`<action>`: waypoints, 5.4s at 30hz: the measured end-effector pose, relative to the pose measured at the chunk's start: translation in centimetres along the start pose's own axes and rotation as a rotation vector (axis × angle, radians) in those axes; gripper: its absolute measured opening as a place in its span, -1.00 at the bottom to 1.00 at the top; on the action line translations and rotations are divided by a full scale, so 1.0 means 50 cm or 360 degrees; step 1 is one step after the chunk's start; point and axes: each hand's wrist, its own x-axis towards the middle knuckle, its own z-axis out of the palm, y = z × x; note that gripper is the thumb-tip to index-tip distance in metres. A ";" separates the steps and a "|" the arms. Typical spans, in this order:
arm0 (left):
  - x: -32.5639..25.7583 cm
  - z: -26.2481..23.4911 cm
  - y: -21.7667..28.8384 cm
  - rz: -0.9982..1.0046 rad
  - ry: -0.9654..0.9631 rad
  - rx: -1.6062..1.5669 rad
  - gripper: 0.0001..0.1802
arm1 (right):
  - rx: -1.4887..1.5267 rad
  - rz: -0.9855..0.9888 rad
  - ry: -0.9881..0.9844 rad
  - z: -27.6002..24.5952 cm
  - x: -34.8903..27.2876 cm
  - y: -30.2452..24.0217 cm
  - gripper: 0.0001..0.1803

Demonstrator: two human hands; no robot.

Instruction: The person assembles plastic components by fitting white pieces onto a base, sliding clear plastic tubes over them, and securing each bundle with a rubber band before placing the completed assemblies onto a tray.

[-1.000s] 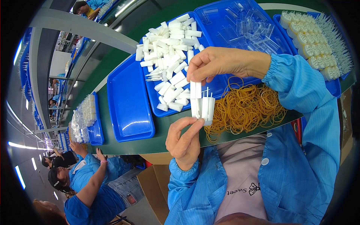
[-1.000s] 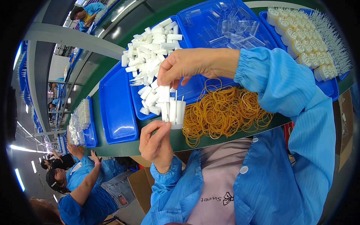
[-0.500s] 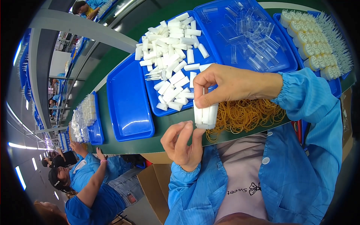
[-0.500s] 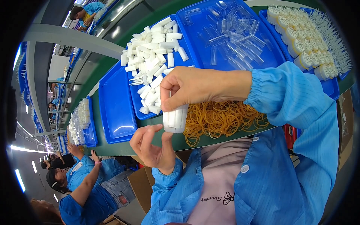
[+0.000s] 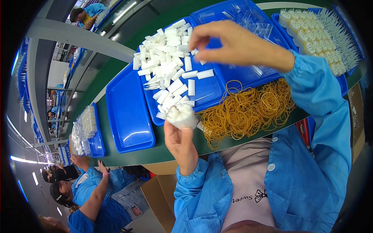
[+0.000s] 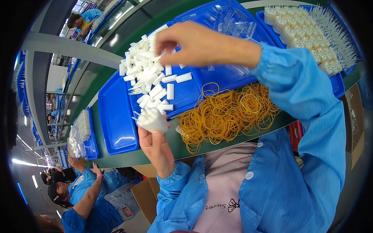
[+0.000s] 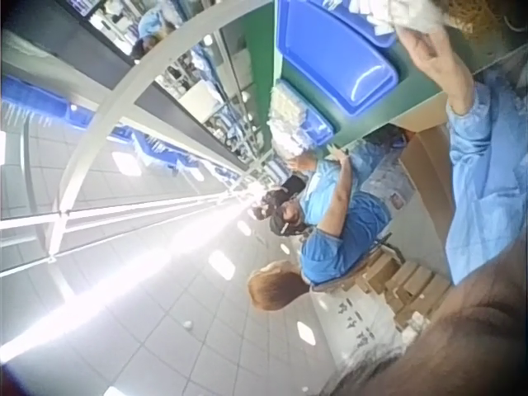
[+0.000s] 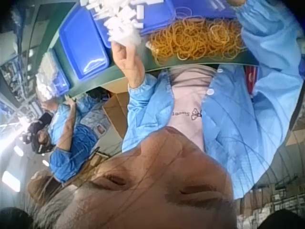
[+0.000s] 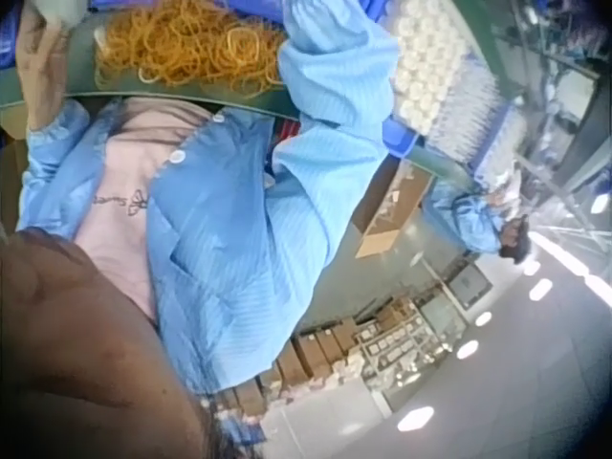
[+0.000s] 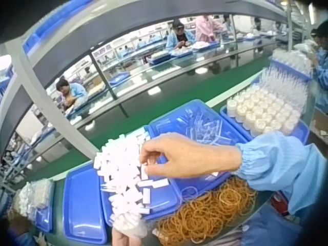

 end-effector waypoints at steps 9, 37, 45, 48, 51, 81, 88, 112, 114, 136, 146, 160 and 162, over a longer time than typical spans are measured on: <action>0.020 -0.038 -0.009 -0.0453 -0.0121 -0.1420 -0.41 | -0.1664 -0.0453 -0.0403 0.019 -0.083 0.138 -0.90; -0.027 -0.006 -0.045 0.0641 0.0212 -0.0021 -0.50 | 0.0397 -0.0129 0.0328 0.108 -0.062 -0.169 -0.74; -0.016 -0.007 -0.034 0.0796 0.0221 0.0233 -0.58 | 0.0191 -0.0040 0.0450 0.142 -0.069 -0.165 -0.74; -0.018 -0.011 -0.028 0.0717 0.0227 0.0192 -0.60 | 0.0184 -0.0054 0.0501 0.149 -0.074 -0.160 -0.73; -0.015 -0.017 -0.027 0.0704 0.0235 0.0138 -0.62 | 0.0378 0.0016 0.0459 0.150 -0.079 -0.166 -0.74; 0.026 -0.004 0.003 0.1038 0.0208 0.1068 -0.66 | 0.0383 0.0133 0.0394 0.112 -0.109 -0.120 -0.78; 0.018 0.031 0.011 0.0511 0.0077 -0.0132 -0.45 | 0.0921 0.0451 0.0520 0.077 -0.110 -0.105 -0.84; -0.006 0.040 -0.002 0.0047 -0.0021 -0.0371 -0.46 | 0.0257 0.0111 0.0671 0.087 -0.154 -0.126 -0.87; -0.009 0.039 -0.002 0.0037 -0.0009 -0.0357 -0.48 | 0.0281 0.0110 0.0651 0.089 -0.156 -0.131 -0.87; -0.008 0.016 -0.030 0.0119 -0.0032 -0.0427 -0.44 | 0.0008 -0.0039 0.0306 0.017 -0.061 -0.027 -0.85; -0.013 0.022 -0.028 0.0069 0.0006 -0.0421 -0.28 | -0.1905 0.0218 -0.0106 0.069 -0.014 0.164 -0.85; -0.007 0.029 -0.049 0.0462 0.0073 0.0071 -0.44 | 0.0501 0.0253 -0.0056 -0.022 -0.067 -0.066 -0.82; -0.005 0.030 -0.045 0.0568 -0.0025 0.0132 -0.47 | 0.0220 -0.0066 -0.0004 -0.015 -0.080 -0.081 -0.79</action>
